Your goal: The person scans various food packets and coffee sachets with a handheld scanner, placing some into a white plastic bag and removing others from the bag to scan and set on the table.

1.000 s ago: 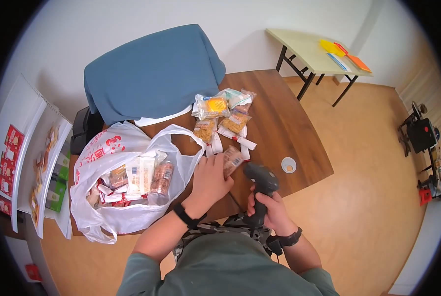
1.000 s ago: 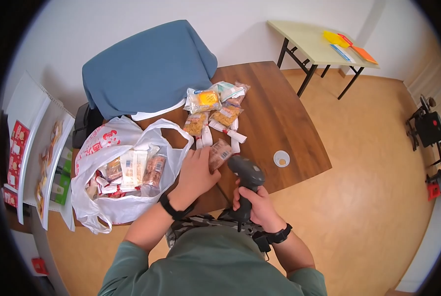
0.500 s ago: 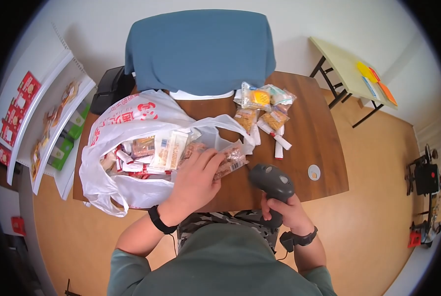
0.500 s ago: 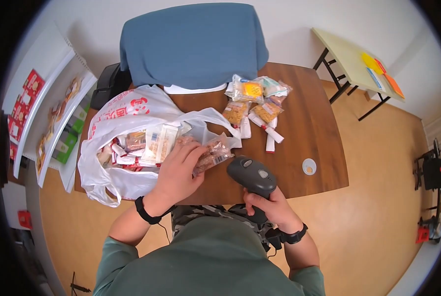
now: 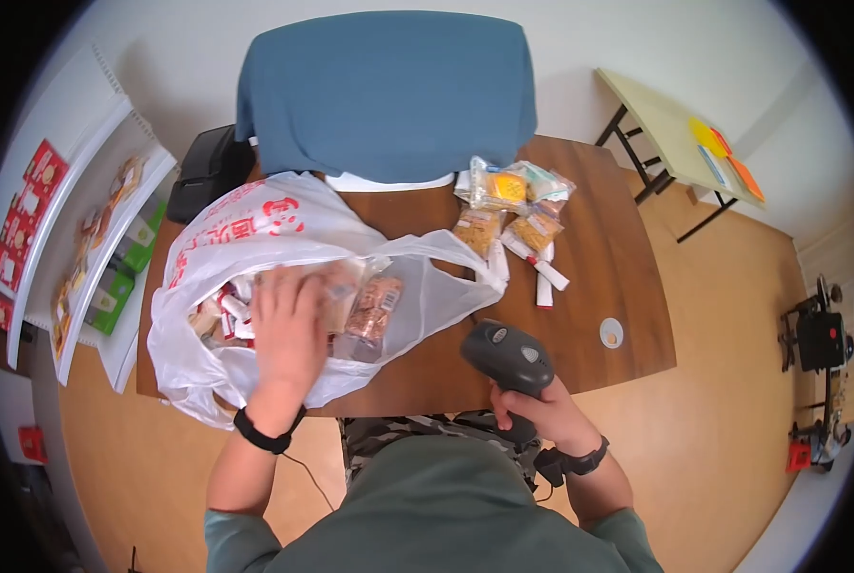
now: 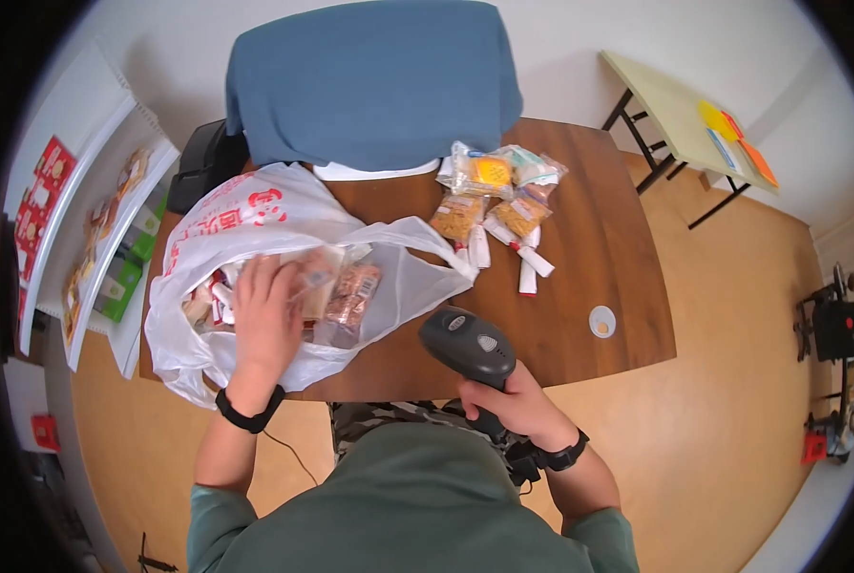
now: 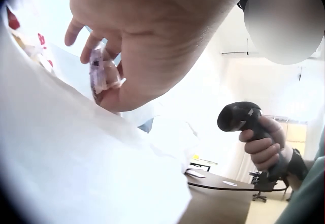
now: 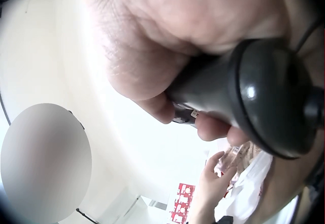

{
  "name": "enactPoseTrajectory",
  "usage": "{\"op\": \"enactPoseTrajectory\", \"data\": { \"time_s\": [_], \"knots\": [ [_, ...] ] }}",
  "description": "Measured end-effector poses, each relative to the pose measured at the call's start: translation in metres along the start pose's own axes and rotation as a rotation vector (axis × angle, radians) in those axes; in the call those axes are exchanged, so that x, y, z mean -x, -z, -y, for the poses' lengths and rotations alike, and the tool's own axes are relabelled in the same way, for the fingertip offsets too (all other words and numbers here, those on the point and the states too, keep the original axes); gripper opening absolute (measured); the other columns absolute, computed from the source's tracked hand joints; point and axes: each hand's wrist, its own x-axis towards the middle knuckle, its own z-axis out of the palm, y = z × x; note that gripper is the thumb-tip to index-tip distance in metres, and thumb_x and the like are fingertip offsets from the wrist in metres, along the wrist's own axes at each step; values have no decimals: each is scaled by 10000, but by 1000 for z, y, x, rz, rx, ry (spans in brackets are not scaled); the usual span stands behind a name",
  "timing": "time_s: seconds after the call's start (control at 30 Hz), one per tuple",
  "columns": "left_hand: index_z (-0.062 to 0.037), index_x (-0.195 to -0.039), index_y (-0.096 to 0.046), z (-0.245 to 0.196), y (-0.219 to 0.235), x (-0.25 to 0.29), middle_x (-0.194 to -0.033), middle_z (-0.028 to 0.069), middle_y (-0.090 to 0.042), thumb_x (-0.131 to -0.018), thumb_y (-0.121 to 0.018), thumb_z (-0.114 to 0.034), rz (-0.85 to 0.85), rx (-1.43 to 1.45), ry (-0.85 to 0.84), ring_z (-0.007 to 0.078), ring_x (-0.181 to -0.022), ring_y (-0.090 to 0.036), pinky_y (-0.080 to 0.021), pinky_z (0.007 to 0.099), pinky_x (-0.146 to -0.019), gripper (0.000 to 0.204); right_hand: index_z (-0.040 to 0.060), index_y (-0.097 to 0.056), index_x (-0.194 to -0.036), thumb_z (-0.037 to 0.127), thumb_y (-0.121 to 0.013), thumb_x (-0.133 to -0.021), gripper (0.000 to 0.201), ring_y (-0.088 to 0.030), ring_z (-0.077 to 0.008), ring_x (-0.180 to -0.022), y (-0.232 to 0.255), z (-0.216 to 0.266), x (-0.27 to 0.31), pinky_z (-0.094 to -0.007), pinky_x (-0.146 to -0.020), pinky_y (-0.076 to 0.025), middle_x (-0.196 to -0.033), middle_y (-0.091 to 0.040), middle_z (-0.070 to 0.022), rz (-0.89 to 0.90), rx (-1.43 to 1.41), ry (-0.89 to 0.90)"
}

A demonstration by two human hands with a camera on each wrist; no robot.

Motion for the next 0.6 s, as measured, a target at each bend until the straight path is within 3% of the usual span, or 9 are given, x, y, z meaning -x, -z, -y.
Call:
{"op": "enactPoseTrajectory", "data": {
  "time_s": [0.1, 0.17, 0.2, 0.27, 0.33, 0.43, 0.5, 0.6],
  "knots": [
    [-61, -1197, -600, -13, 8, -1, -1249, 143, -580, -757, -690, -35, -79, -181, 19, 366, -1197, -524, -432, 512, -1006, 450, 19, -530, -1210, 134, -625, -958, 292, -605, -170, -676, 8, -9, 1, -311, -642, -497, -825, -616, -82, -4, -48, 91],
    [-56, -1121, -626, -29, 8, 3, -1192, 138, -587, -752, -690, -26, -38, 189, -102, 365, -1137, -547, -445, 496, -956, 376, 38, -499, -1207, 222, -648, -951, 349, -587, -186, -653, 12, -20, 5, -338, -626, -496, -813, -583, -82, -156, -252, 174],
    [-55, -1086, -635, -38, 8, 7, -1122, 121, -597, -754, -690, -25, 2, 256, -181, 337, -1062, -566, -462, 469, -898, 338, 38, -499, -1207, 222, -648, -951, 349, -587, -186, -653, 17, -24, 5, -338, -626, -496, -813, -583, -82, -162, -253, 179],
    [-54, -1050, -645, -58, 5, 12, -1053, 104, -607, -755, -690, -25, 45, 324, -267, 310, -987, -585, -480, 443, -841, 299, 52, -483, -1218, 270, -621, -964, 362, -571, -203, -680, 26, -32, 7, -372, -677, -497, -841, -566, -83, -234, -540, 260],
    [-44, -1013, -654, -78, -4, 12, -904, 78, -629, -723, -687, 2, 226, 557, -361, 294, -802, -592, -504, 429, -710, 295, 65, -480, -1218, 301, -618, -961, 375, -564, -206, -691, 36, -41, 10, -382, -684, -495, -844, -549, -79, -297, -631, 273],
    [-55, -986, -663, -109, -25, 0, -840, 55, -623, -737, -681, 7, 199, 636, -396, 271, -767, -597, -510, 403, -662, 257, 106, -479, -1198, 330, -589, -959, 346, -509, -171, -709, 40, -39, 17, -362, -685, -460, -849, -508, -50, -399, -730, 286],
    [-55, -1007, -658, -127, -33, -12, -910, 60, -628, -758, -671, 9, 225, 654, -432, 269, -809, -604, -517, 396, -699, 257, 108, -483, -1195, 323, -587, -958, 336, -502, -168, -702, 43, -37, 21, -361, -683, -459, -844, -507, -49, -468, -796, 287],
    [-57, -1074, -637, -147, -57, -27, -1054, 68, -617, -778, -673, -20, 267, 640, -476, 267, -917, -599, -518, 395, -761, 301, 107, -493, -1201, 301, -603, -960, 328, -529, -194, -736, 52, -43, 28, -381, -710, -478, -852, -522, -64, -432, -860, 324]
  ]
}}
